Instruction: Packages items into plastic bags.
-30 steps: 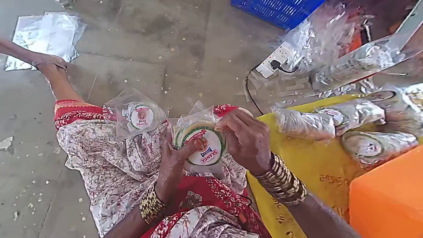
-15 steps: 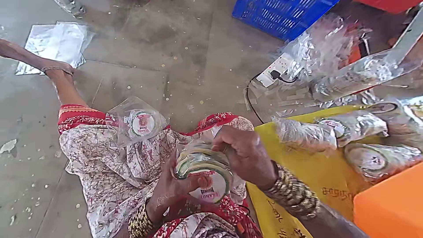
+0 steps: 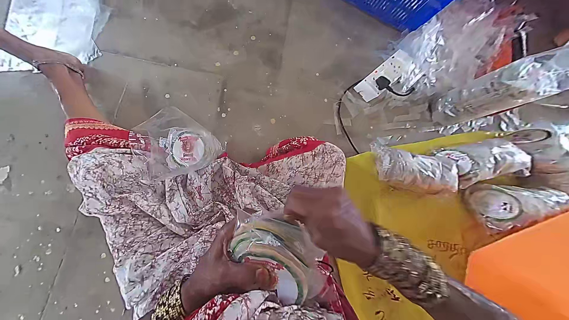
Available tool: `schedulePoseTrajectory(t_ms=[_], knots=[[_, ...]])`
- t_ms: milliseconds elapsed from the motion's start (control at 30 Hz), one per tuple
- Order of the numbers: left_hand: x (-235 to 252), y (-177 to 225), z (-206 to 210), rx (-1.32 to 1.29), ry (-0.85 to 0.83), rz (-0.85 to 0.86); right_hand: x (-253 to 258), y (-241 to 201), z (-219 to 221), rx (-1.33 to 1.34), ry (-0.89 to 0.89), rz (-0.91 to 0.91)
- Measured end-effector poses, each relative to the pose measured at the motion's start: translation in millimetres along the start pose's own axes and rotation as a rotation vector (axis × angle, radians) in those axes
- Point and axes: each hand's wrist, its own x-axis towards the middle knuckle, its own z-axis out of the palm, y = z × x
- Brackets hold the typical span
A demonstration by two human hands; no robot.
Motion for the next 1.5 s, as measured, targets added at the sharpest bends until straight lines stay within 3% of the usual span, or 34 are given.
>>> schedulePoseTrajectory(t_ms=[67,167,267,400,533,667,733,867,933,1000,1133,1167,1267,1400,1467,1500], knots=[[1,0,-2,0.025,-0.047,0.017,0,2,-5,-0.005,-0.038,0.009],[-2,1,-2,-0.005,-0.057,0.039,7,-4,-34,0.032,0.082,0.054],[-4,2,-2,0.010,-0.046,0.035,-3,-3,-6,0.026,-0.031,0.017],[-8,-1,-5,-0.013,-0.054,0.054,2,-1,-33,0.111,0.061,0.146],[-7,1,-6,-0.027,-0.058,0.056,-6,-4,-4,0.197,-0.041,0.131],[-11,-1,-6,-0.034,-0.018,0.052,0,22,-39,0.050,0.238,0.277],[-10,2,-4,-0.068,0.011,0.030,-12,51,-27,0.021,0.153,0.426],[-7,-1,0,-0.189,0.146,-0.054,-31,80,6,-0.045,-0.242,0.680],[-6,-2,1,-0.231,0.211,-0.069,-36,72,12,-0.165,-0.145,0.603],[-2,-1,4,-0.303,0.258,-0.084,-36,53,14,-0.108,0.038,0.497],[11,1,12,-0.411,0.291,0.007,-29,-19,34,0.692,0.145,0.510],[15,1,13,-0.356,0.266,0.069,-25,-32,42,0.761,0.204,0.497],[21,-2,10,0.138,0.189,0.345,-14,-44,61,0.771,0.440,0.390],[22,-17,-1,0.363,0.172,0.586,-8,-46,69,0.704,0.601,0.188],[20,-12,-3,0.423,0.157,0.557,-6,-47,65,0.712,0.613,0.140],[16,4,0,0.457,0.136,0.431,-5,-47,62,0.693,0.615,0.136]])
